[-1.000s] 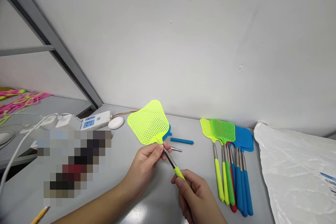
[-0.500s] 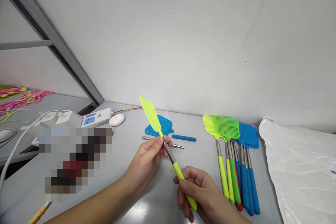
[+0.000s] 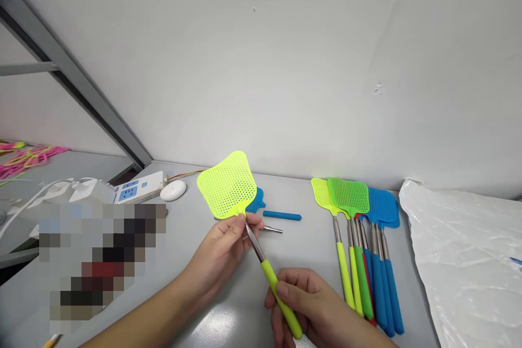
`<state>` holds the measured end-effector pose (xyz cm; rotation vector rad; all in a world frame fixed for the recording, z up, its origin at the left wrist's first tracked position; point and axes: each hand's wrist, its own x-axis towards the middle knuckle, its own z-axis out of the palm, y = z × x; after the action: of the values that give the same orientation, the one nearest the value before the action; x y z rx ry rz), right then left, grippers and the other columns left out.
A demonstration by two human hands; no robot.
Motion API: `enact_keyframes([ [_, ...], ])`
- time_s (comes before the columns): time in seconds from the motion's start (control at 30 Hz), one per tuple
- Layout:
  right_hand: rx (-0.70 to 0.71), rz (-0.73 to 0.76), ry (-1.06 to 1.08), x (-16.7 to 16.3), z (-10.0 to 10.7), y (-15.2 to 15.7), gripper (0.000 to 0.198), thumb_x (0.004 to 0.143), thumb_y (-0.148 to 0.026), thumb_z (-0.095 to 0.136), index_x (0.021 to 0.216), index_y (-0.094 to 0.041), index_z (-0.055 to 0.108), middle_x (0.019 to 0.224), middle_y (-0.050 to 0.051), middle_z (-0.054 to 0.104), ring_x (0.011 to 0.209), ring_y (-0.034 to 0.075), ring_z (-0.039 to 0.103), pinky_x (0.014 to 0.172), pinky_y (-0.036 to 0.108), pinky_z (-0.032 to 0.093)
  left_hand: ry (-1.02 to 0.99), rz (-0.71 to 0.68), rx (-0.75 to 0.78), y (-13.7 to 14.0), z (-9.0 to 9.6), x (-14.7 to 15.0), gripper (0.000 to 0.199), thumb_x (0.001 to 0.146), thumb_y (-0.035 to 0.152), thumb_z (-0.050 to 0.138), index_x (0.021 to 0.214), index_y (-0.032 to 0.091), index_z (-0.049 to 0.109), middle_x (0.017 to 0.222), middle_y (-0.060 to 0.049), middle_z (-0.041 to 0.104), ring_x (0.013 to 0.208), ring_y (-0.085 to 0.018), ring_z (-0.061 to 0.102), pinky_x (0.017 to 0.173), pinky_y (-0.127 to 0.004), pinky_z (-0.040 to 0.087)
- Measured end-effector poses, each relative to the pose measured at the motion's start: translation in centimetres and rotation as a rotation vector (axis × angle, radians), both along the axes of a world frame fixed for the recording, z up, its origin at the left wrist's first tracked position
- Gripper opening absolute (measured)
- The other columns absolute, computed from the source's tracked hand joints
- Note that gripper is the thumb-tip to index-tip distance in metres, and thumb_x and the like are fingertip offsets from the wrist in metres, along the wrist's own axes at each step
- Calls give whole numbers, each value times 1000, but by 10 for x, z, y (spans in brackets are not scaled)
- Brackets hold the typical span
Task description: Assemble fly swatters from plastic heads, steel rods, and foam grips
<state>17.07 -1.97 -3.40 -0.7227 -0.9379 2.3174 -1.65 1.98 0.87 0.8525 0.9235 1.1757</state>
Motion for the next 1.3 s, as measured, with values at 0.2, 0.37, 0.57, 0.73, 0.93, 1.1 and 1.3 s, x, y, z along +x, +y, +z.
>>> enact_keyframes([
  [0.2, 20, -3, -52, 0, 0, 1, 31, 80, -39, 68, 79, -17, 46, 57, 0, 64, 42, 7, 53, 41, 15, 37, 13, -62, 29, -3, 0, -2, 27, 88, 43, 55, 90, 21, 71, 107, -8, 64, 101, -21, 52, 88, -33, 39],
  [0.37, -19, 11, 1, -1, 0, 4, 31, 81, -43, 66, 82, -16, 50, 53, 0, 62, 38, 8, 51, 40, 16, 37, -95, -102, -13, -2, 2, -4, 23, 89, 37, 56, 96, 21, 71, 105, -6, 64, 91, -15, 53, 84, -28, 39],
  [0.57, -23, 34, 0, 1, 3, 3, 32, 90, -43, 55, 87, -11, 58, 59, 4, 65, 44, 8, 56, 45, 17, 40, -225, -82, -44, 2, 5, -2, 27, 93, 38, 50, 95, 20, 70, 101, -6, 64, 87, -13, 54, 80, -27, 42],
  [0.73, 49, 10, -92, 1, 1, 3, 31, 89, -42, 58, 87, -10, 59, 61, 5, 66, 46, 8, 57, 45, 16, 38, -161, -5, -54, 2, 1, -1, 27, 92, 39, 51, 86, 19, 68, 95, -5, 63, 90, -15, 53, 80, -28, 40],
  [0.93, 133, -88, -185, -6, 10, 1, 36, 74, -38, 74, 70, -19, 44, 51, -6, 54, 39, 6, 48, 40, 16, 34, -133, 3, 5, 1, 7, -2, 28, 92, 39, 49, 83, 19, 67, 93, -5, 62, 93, -17, 52, 84, -30, 39],
  [1.1, 145, -82, -172, -6, 7, 2, 37, 74, -36, 75, 70, -19, 43, 52, -6, 53, 43, 8, 52, 43, 18, 37, -108, 4, 14, 2, 8, -5, 29, 91, 41, 51, 84, 18, 67, 94, -6, 61, 91, -16, 51, 83, -30, 39],
  [1.3, 82, -36, -37, -2, -4, 2, 42, 94, -48, 45, 96, -9, 61, 63, 5, 62, 51, 11, 56, 52, 23, 42, -176, 23, -32, 7, 1, -7, 28, 90, 42, 53, 84, 18, 66, 93, -5, 60, 85, -15, 51, 80, -30, 43],
])
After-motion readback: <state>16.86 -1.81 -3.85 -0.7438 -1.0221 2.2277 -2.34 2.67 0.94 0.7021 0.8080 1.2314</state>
